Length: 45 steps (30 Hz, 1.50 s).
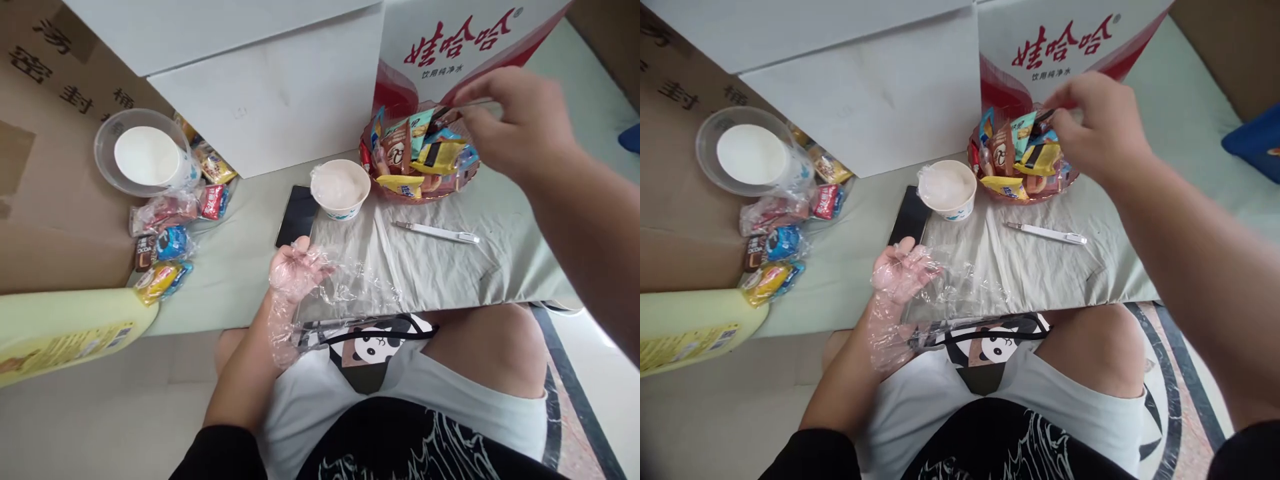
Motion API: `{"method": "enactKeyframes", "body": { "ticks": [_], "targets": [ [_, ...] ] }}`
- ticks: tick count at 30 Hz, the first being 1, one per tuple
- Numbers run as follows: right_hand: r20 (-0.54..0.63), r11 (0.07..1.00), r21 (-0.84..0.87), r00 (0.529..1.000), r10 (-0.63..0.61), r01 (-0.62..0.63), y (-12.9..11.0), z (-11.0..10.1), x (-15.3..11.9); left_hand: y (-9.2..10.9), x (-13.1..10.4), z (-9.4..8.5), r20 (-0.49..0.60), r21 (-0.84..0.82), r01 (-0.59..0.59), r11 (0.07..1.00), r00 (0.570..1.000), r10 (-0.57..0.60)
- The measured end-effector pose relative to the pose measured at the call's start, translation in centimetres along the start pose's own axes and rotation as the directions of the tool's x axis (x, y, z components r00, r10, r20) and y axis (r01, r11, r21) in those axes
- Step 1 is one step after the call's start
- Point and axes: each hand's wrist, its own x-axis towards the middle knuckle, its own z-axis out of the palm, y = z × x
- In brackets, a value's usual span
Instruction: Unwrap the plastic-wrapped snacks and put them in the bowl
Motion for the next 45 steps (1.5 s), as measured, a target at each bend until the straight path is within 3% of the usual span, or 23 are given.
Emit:
{"method": "enactKeyframes", "body": {
  "ticks": [1, 3, 5, 7, 9, 10, 12, 14, 15, 17, 19, 22, 26, 29, 32, 35, 38, 45],
  "targets": [
    [-0.001, 0.988, 0.137, 0.997, -0.072, 0.071, -1.1, 0.3, -2.2, 0.0, -0.2, -0.2, -0.003, 0.023, 0.043, 0.999, 0.999, -0.043],
    [0.188, 0.874, 0.468, 0.952, -0.242, 0.129, -3.2, 2.0, -7.2, 0.0, -0.8, -0.8, -0.024, 0.058, 0.144, 0.988, 0.990, -0.142],
    [0.389, 0.744, 0.669, 0.856, -0.340, -0.008, -5.1, 4.8, -12.0, -0.3, -1.5, -1.6, -0.027, 0.086, 0.236, 0.968, 0.972, -0.234],
    [0.560, 0.632, 0.735, 0.745, -0.363, -0.244, -6.4, 7.8, -15.5, -0.5, -2.0, -2.2, -0.003, 0.142, 0.279, 0.950, 0.960, -0.281],
    [0.674, 0.544, 0.711, 0.651, -0.349, -0.445, -7.0, 9.8, -17.3, -0.4, -2.4, -2.4, 0.008, 0.206, 0.234, 0.950, 0.971, -0.241],
    [0.701, 0.507, 0.694, 0.638, -0.317, -0.511, -7.0, 10.3, -17.7, -0.1, -2.5, -2.4, 0.004, 0.227, 0.182, 0.957, 0.982, -0.188],
    [0.690, 0.419, 0.697, 0.703, -0.172, -0.582, -6.5, 10.5, -17.5, 0.8, -2.6, -2.3, 0.004, 0.246, 0.059, 0.967, 0.998, -0.062],
    [0.610, 0.305, 0.744, 0.790, 0.051, -0.594, -5.8, 9.9, -16.8, 1.8, -2.6, -2.4, 0.032, 0.258, -0.032, 0.966, 0.999, 0.024],
    [0.563, 0.261, 0.767, 0.810, 0.165, -0.586, -5.5, 9.6, -16.3, 2.3, -2.5, -2.4, 0.048, 0.277, -0.050, 0.960, 0.998, 0.038],
    [0.488, 0.229, 0.791, 0.810, 0.324, -0.568, -4.9, 9.2, -15.5, 2.9, -2.4, -2.8, 0.054, 0.360, -0.042, 0.932, 0.998, 0.024],
    [0.455, 0.243, 0.788, 0.802, 0.388, -0.565, -4.6, 9.0, -15.0, 2.9, -2.2, -3.1, 0.011, 0.482, -0.017, 0.876, 1.000, 0.013],
    [0.458, 0.278, 0.764, 0.793, 0.403, -0.583, -4.3, 8.9, -14.7, 2.3, -1.7, -3.2, -0.071, 0.608, -0.041, 0.793, 0.992, 0.106],
    [0.388, 0.312, 0.775, 0.804, 0.451, -0.549, -3.2, 9.0, -14.5, 2.5, -1.4, -2.8, -0.048, 0.614, -0.200, 0.763, 0.956, 0.289],
    [0.324, 0.334, 0.803, 0.832, 0.451, -0.494, -2.2, 9.1, -14.4, 2.9, -1.6, -2.6, -0.036, 0.596, -0.229, 0.770, 0.950, 0.310],
    [0.291, 0.361, 0.833, 0.887, 0.359, -0.420, -1.7, 9.0, -14.7, 2.8, -1.6, -2.5, -0.020, 0.631, -0.256, 0.733, 0.939, 0.344],
    [0.251, 0.427, 0.852, 0.952, 0.173, -0.302, -2.0, 8.7, -15.4, 2.5, -1.4, -2.6, 0.016, 0.625, -0.367, 0.689, 0.888, 0.459],
    [0.234, 0.525, 0.823, 0.972, 0.034, -0.217, -2.5, 8.1, -16.0, 2.6, -1.3, -3.0, 0.026, 0.598, -0.468, 0.650, 0.823, 0.568],
    [0.146, 0.608, 0.784, 0.989, 0.021, -0.129, -1.8, 7.3, -16.0, 3.5, -1.5, -4.1, -0.019, 0.614, -0.580, 0.534, 0.666, 0.746]
  ]
}}
